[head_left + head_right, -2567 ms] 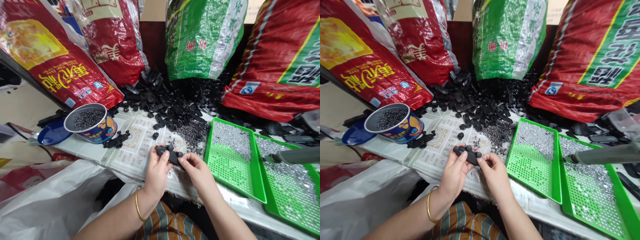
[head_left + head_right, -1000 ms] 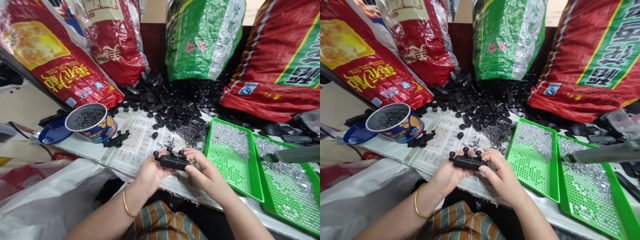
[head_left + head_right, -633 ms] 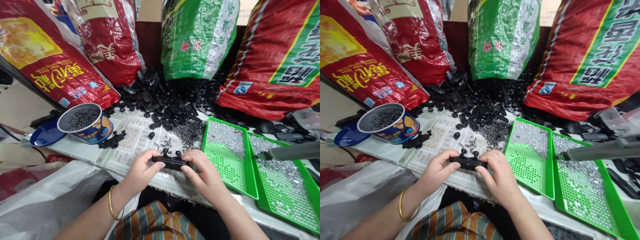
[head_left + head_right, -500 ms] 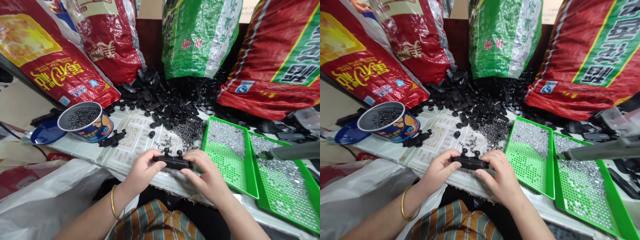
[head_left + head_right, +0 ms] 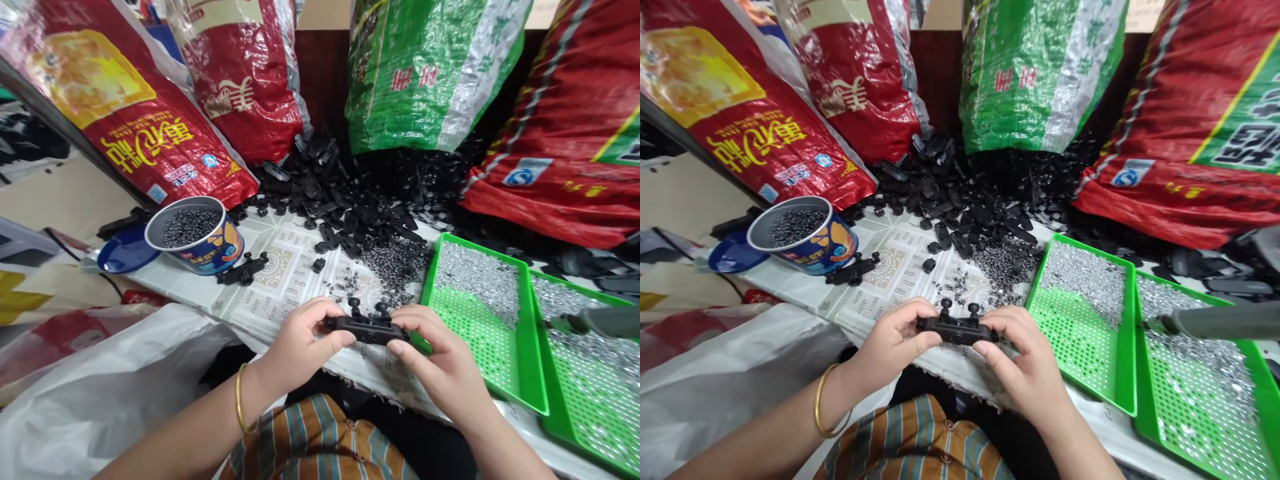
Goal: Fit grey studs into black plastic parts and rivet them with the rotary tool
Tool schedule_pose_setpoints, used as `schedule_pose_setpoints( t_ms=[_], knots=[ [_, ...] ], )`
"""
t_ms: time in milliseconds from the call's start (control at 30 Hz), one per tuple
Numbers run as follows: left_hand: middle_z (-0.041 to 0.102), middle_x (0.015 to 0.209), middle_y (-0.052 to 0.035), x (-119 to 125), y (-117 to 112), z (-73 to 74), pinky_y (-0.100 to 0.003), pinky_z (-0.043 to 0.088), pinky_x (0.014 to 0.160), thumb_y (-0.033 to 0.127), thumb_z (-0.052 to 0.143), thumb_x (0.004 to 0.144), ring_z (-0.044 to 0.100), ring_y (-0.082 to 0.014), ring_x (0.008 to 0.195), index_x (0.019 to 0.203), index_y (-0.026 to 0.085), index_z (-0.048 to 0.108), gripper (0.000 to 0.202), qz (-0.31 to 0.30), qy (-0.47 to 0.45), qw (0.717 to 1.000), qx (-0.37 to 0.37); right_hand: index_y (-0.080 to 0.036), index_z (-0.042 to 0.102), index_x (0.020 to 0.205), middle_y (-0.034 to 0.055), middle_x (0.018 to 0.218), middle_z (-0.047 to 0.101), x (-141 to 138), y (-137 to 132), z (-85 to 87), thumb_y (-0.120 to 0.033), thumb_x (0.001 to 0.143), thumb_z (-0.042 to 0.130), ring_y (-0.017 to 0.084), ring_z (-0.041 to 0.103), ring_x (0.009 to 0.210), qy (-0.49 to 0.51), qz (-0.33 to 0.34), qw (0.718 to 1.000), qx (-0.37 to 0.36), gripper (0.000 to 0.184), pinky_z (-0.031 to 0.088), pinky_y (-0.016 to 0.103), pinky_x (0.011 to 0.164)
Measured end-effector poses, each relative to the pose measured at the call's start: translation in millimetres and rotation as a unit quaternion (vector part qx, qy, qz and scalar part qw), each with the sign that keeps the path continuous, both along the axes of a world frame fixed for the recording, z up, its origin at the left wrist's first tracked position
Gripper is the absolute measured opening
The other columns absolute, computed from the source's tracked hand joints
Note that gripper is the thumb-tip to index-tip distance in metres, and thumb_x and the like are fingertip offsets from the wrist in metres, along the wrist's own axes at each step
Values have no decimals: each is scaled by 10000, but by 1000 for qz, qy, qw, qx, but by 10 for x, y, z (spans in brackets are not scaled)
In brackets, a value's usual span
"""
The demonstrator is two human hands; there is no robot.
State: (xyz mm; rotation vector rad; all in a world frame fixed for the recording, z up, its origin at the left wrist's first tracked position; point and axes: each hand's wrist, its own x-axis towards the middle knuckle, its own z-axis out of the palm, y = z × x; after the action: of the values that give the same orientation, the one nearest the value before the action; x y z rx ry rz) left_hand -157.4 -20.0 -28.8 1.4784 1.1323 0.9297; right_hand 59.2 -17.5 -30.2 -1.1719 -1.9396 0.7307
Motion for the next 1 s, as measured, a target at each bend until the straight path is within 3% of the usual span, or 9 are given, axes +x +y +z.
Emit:
schedule_pose_setpoints(
  t_ms=[167, 267, 400, 600, 700, 1000],
  knots=[
    [477, 776, -2, -2, -56, -61, -244, 363, 635, 227, 606, 759, 449, -122, 707, 758, 172, 521, 101, 17, -38, 999, -14, -234, 595, 885, 27, 883, 641, -20, 26, 35, -261, 764, 618, 184, 571, 893, -2, 17, 1000, 17, 126, 440, 343, 796],
    [457, 761, 3, 27, -80, -81, -237, 360, 626, 255, 600, 771, 438, -120, 702, 769, 171, 518, 117, 24, -79, 996, -43, -233, 609, 859, 41, 910, 650, -17, 38, 37, -307, 747, 636, 191, 588, 889, 10, -8, 1000, -12, 136, 463, 355, 784],
    [468, 780, -7, 44, -69, -63, -238, 378, 634, 281, 601, 769, 458, -133, 725, 812, 172, 531, 137, 21, -64, 997, -48, -227, 606, 836, 52, 910, 643, -15, 31, 55, -316, 748, 635, 193, 590, 882, 16, -29, 999, -23, 129, 471, 361, 778],
    [524, 834, -32, 8, -58, -31, -253, 390, 675, 239, 572, 793, 496, -146, 766, 818, 178, 544, 72, 17, 50, 994, 94, -229, 596, 860, 44, 923, 622, -3, 29, 70, -279, 766, 616, 189, 567, 906, 10, -12, 1000, -10, 108, 449, 350, 794],
    [532, 832, -35, 4, -58, -21, -258, 386, 690, 228, 565, 798, 497, -149, 775, 816, 177, 543, 59, 9, 69, 990, 122, -226, 577, 885, 43, 928, 605, 14, 33, 68, -259, 783, 591, 185, 548, 921, 7, 9, 1000, -16, 108, 436, 341, 802],
    [457, 736, -2, 45, -70, -80, -244, 355, 608, 317, 575, 788, 434, -124, 671, 749, 170, 505, 168, 25, -25, 999, -11, -215, 536, 877, 49, 906, 554, -44, 51, 70, -293, 840, 491, 184, 512, 885, -8, 41, 996, -82, 98, 415, 326, 774]
  ],
)
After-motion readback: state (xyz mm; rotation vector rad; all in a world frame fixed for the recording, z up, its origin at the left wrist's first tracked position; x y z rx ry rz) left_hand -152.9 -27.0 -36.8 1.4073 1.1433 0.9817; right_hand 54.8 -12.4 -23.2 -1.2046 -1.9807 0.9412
